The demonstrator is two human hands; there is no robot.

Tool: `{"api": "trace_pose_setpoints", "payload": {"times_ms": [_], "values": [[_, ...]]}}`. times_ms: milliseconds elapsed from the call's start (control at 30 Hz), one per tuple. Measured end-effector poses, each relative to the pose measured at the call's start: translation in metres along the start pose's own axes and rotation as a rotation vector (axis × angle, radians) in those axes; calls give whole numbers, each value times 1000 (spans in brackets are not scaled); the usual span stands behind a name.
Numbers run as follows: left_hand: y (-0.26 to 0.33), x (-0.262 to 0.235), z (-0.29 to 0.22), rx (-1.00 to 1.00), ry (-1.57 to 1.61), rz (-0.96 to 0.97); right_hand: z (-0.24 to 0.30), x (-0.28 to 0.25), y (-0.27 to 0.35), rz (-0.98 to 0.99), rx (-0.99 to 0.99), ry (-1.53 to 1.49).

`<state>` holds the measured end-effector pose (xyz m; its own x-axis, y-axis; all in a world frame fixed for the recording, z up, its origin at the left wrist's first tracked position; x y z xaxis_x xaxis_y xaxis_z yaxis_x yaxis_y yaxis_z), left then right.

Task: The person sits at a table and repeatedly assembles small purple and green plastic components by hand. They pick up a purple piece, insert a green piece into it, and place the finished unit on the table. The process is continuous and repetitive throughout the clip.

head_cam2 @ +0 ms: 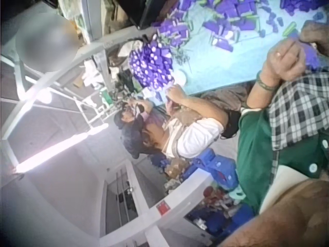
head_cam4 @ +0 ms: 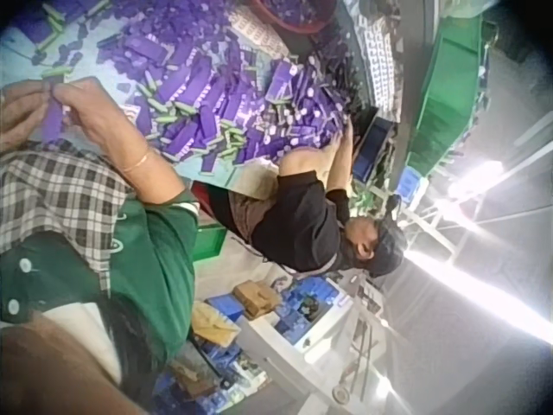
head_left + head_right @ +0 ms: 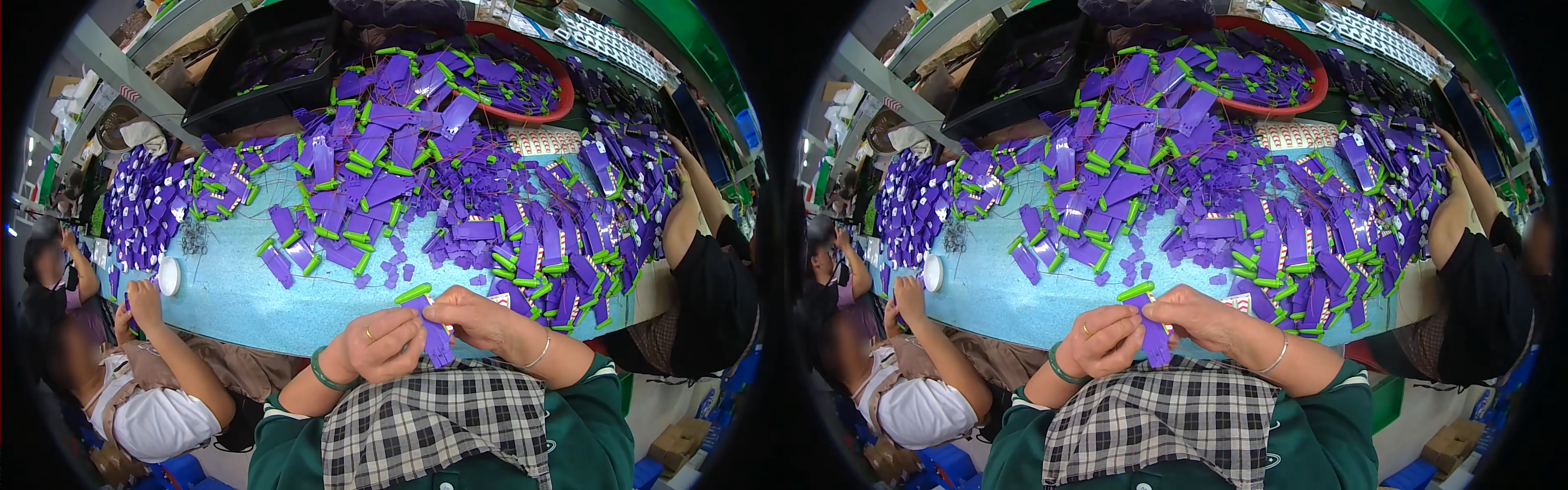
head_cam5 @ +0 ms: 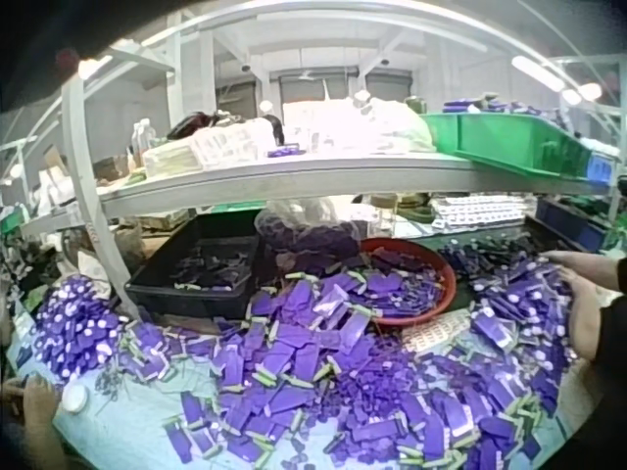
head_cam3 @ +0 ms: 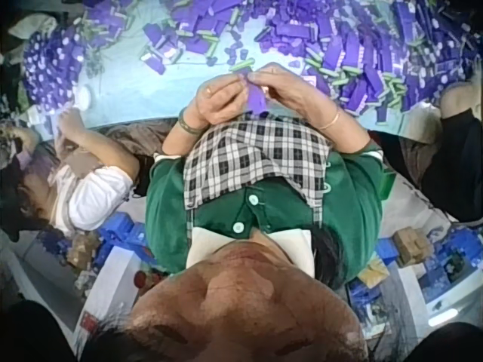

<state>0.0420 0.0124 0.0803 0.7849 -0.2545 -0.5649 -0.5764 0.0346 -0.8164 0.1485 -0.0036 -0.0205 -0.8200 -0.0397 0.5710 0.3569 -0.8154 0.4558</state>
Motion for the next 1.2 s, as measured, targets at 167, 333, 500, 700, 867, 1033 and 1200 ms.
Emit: {"api": "trace_pose_setpoints", "payload": {"times_ms": [167, 333, 500, 700, 867, 1033, 1200], "values": [[4, 6, 8, -121, 81, 18, -7, -5, 26, 207, -48, 151], [12, 17, 45, -552, 312, -222, 57, -16, 47, -385, -738, 811], [2, 65, 88, -910, 452, 89, 32, -67, 41, -625, -563, 818], [14, 97, 123, -813, -109, 455, 46, -71, 41, -505, -705, 189], [18, 74, 126, -881, 61, 268, 47, -71, 54, -504, -773, 365], [49, 63, 108, -1331, 860, -90, 43, -57, 53, -594, -770, 542], [56, 56, 87, -1340, 1094, -360, 54, -33, 59, -719, -970, 926]]}}
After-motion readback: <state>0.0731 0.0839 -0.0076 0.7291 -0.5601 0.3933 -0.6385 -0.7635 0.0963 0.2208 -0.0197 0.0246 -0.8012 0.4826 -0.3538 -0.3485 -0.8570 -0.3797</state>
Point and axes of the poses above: each hand's wrist, its own y-axis away from the middle knuckle, its own x-axis out of the palm, z = x × y, the point moved 8 cm from there along -y, towards the middle knuckle, and after that the axes turned 3 degrees about y, right-handed, at the moved point
